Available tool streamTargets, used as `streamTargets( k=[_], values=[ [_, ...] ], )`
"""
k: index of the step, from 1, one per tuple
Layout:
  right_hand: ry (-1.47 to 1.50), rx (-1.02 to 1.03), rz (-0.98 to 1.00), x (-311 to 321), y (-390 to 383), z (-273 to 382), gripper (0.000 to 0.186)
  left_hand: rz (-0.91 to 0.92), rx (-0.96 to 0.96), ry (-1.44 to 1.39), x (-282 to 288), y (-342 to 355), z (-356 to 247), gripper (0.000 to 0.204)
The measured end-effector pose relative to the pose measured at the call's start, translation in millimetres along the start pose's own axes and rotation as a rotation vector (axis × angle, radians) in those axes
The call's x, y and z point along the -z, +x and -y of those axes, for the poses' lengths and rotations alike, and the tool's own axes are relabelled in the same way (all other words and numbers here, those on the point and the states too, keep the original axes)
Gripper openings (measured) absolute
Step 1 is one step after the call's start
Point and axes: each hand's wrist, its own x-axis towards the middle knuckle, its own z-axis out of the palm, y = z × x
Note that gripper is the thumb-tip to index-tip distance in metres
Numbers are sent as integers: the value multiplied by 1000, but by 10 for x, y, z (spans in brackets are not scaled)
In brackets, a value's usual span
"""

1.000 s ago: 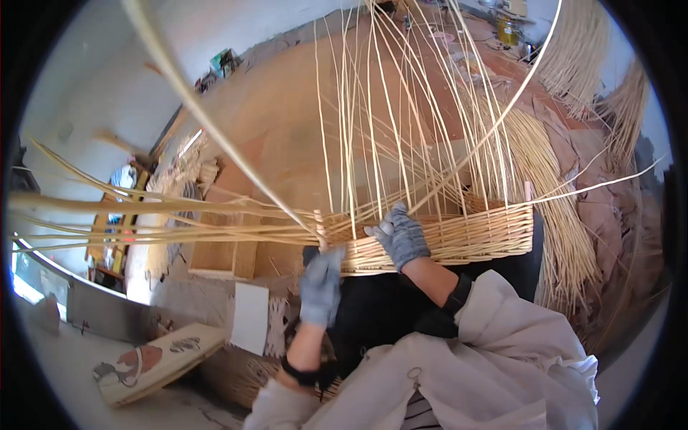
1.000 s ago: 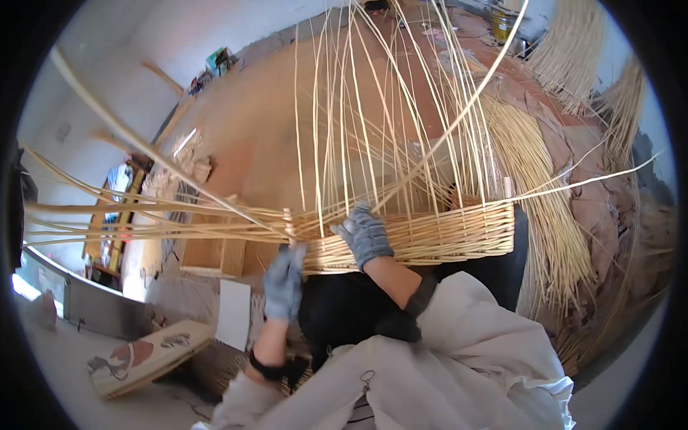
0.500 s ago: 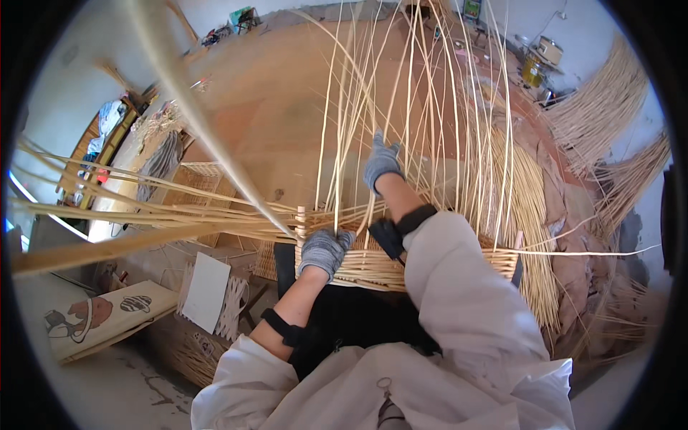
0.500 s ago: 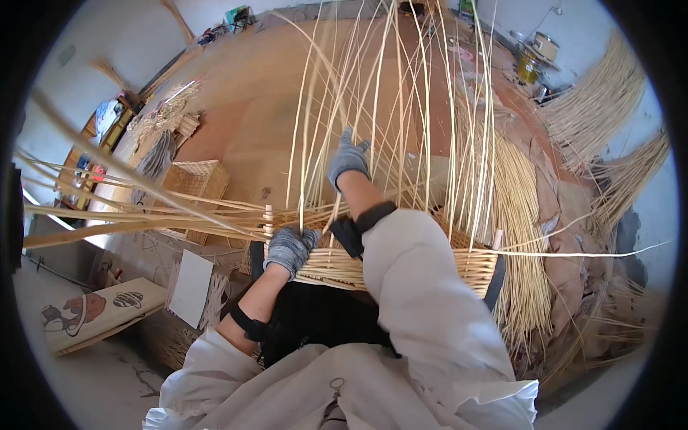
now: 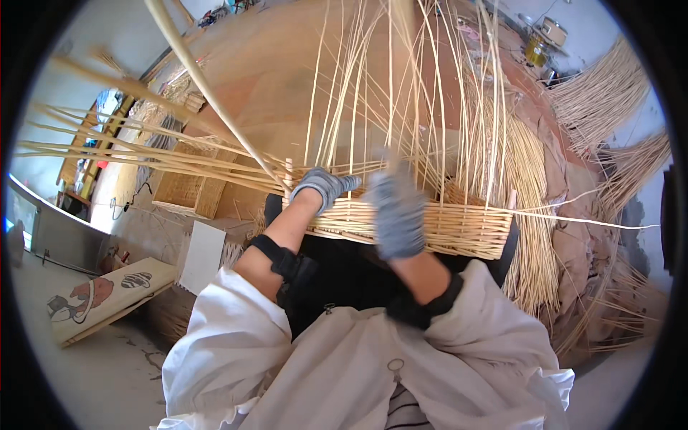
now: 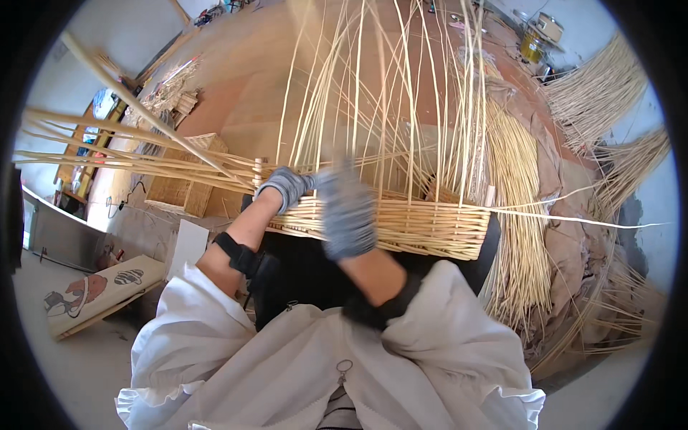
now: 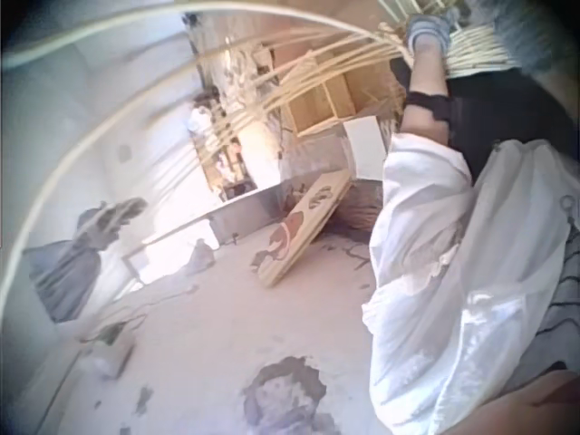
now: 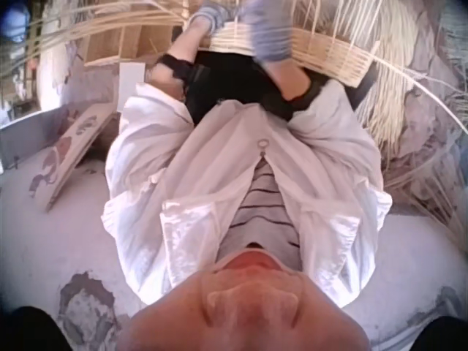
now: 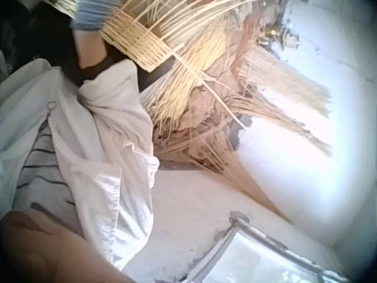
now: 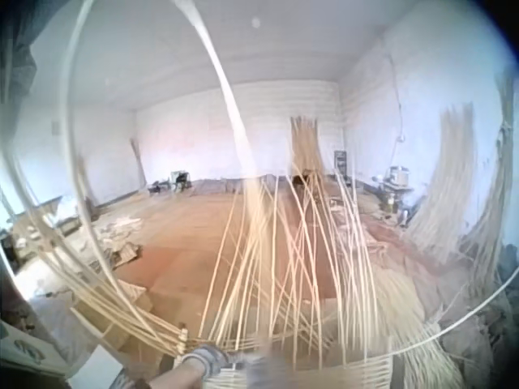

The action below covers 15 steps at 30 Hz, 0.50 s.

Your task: The person weaves thin wood strips together to form the sides of a basket, using shears to trim the ends and a tape measure to check the width of the piece.

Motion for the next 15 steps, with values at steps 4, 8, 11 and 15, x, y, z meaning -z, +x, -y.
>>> streamTargets(
  k=[4, 8, 11, 15],
  values=[
    [577, -168, -117, 369, -80, 92, 11, -584, -29, -245, -36, 31, -267, 65],
    [923, -216, -253, 875, -282, -7, 6, 119, -46, -219, -136, 247, -505, 55],
    [660, -412, -168, 1157, -236, 46, 3, 239, -53, -346, -187, 287, -479, 50],
    [438, -657, -5, 1194, 259, 258, 5, 81, -202, -572, -331, 166, -428, 42]
  ],
)
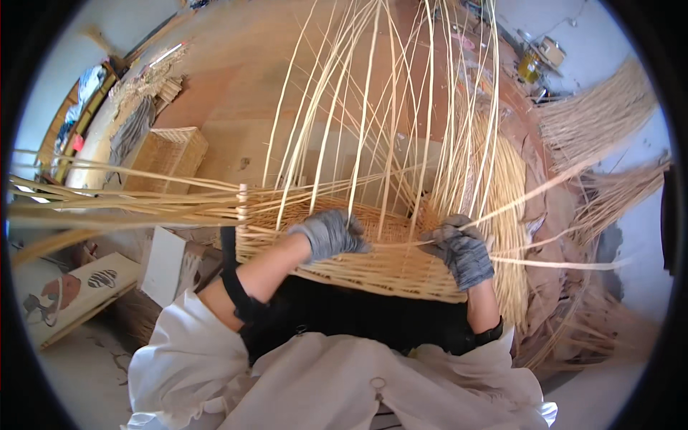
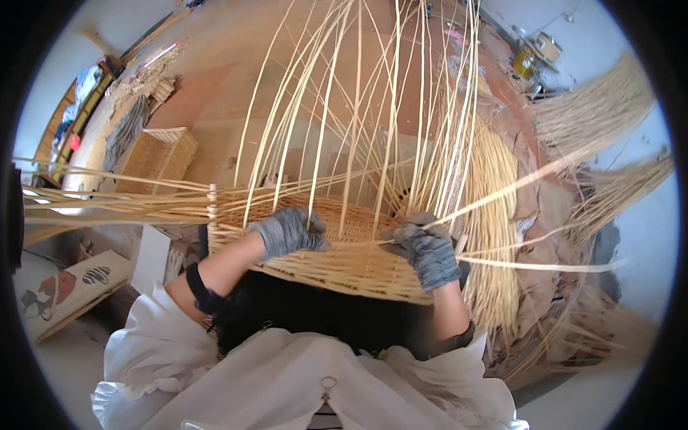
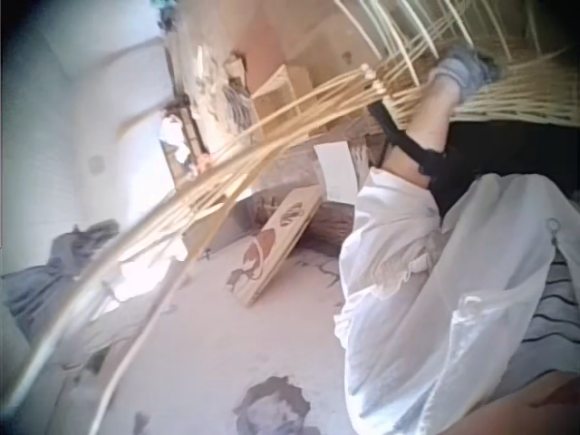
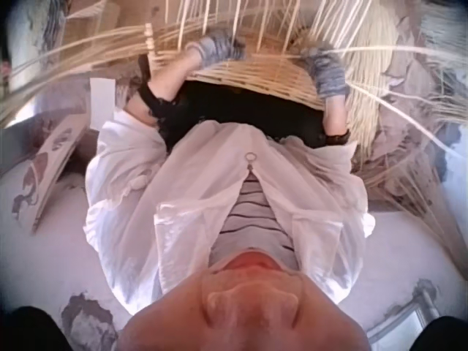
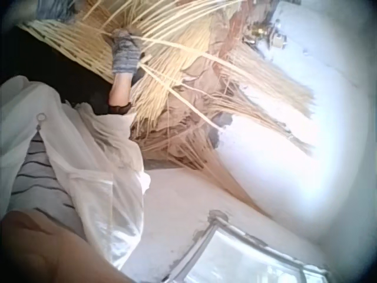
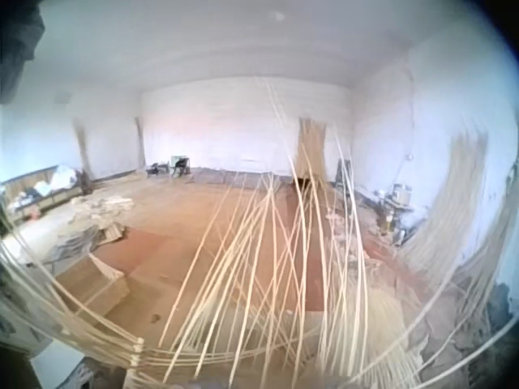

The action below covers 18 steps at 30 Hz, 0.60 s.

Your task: The person weaves thin wood strips together to form the sides of a basket, using shears to trim the ends and a tape measure to check the width of the piece.

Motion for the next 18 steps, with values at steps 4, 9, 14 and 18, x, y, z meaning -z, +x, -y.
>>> streamTargets(
  k=[4, 9, 14, 18],
  values=[
    [-975, 458, 263, -674, 790, 193, 36, 27, 296, 13, -63, 42, -121, 40],
    [-920, 780, -97, -1053, 927, 133, 53, -75, 391, 188, 3, 78, -276, 40],
    [-31, 738, -154, -424, -26, -114, 48, -43, 293, -252, 40, 133, -238, 58],
    [-435, 833, -218, -288, -229, -354, 31, -63, 320, -189, 104, 403, -484, 75]
  ],
)
